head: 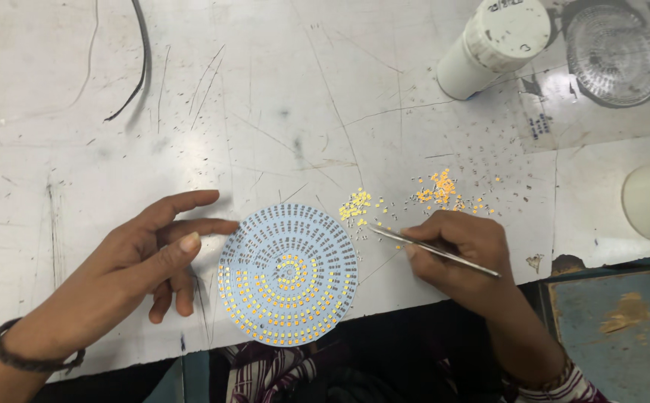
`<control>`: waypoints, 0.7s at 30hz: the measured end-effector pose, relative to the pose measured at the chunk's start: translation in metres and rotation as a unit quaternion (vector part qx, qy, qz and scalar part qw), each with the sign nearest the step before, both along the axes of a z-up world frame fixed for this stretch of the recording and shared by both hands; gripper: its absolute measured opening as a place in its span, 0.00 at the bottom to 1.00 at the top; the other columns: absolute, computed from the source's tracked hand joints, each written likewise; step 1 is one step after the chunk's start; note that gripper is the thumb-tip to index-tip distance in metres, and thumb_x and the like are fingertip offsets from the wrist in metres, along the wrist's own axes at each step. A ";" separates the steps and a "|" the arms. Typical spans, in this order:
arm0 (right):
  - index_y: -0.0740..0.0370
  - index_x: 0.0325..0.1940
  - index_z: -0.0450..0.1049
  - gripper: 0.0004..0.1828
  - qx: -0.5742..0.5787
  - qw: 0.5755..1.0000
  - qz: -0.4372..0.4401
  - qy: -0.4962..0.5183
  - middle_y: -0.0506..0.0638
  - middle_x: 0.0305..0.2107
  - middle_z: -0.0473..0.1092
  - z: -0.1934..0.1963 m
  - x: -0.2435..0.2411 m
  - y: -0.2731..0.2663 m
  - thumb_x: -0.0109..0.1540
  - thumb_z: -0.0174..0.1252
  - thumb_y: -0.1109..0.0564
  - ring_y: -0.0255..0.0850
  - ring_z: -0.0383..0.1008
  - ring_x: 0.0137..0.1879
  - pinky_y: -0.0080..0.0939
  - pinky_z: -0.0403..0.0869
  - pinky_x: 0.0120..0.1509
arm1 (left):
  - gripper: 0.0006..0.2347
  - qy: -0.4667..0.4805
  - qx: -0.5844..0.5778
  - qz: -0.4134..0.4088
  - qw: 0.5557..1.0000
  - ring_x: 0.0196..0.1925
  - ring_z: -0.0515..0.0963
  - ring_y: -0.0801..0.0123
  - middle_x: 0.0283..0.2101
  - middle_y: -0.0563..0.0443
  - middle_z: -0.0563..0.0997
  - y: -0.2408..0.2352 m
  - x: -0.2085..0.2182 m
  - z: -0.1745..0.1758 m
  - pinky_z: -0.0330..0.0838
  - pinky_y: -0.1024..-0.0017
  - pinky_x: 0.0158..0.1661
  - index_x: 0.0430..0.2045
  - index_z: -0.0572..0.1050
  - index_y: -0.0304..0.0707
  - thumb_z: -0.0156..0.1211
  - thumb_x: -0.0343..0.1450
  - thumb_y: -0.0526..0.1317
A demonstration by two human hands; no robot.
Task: The person uses tweezers to pick up small yellow LED components from a pile on the table and places them one by one into empty slots on a circular LED board. The person continues this repetitive placement throughout the clip.
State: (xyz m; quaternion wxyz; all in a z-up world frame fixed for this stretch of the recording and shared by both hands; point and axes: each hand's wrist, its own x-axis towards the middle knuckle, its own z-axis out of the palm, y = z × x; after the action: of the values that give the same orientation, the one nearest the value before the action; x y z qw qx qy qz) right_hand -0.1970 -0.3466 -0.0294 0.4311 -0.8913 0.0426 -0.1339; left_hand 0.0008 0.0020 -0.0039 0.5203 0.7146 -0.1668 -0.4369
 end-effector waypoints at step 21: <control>0.64 0.37 0.80 0.09 0.016 0.983 0.182 0.000 0.48 0.24 0.75 0.001 0.002 -0.008 0.54 0.66 0.59 0.34 0.75 0.26 0.34 0.70 0.29 | 0.29 -0.015 0.003 -0.006 1.000 0.16 0.83 0.70 0.57 0.40 0.80 0.003 0.002 -0.006 0.72 0.77 0.10 0.69 0.60 0.36 0.53 0.72 0.49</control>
State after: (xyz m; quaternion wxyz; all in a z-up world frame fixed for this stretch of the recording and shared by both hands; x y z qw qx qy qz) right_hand -0.1955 -0.3551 -0.0288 0.4627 -0.8771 -0.1178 -0.0522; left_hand 0.0025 0.0055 -0.0094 0.5132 0.7218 -0.1776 -0.4291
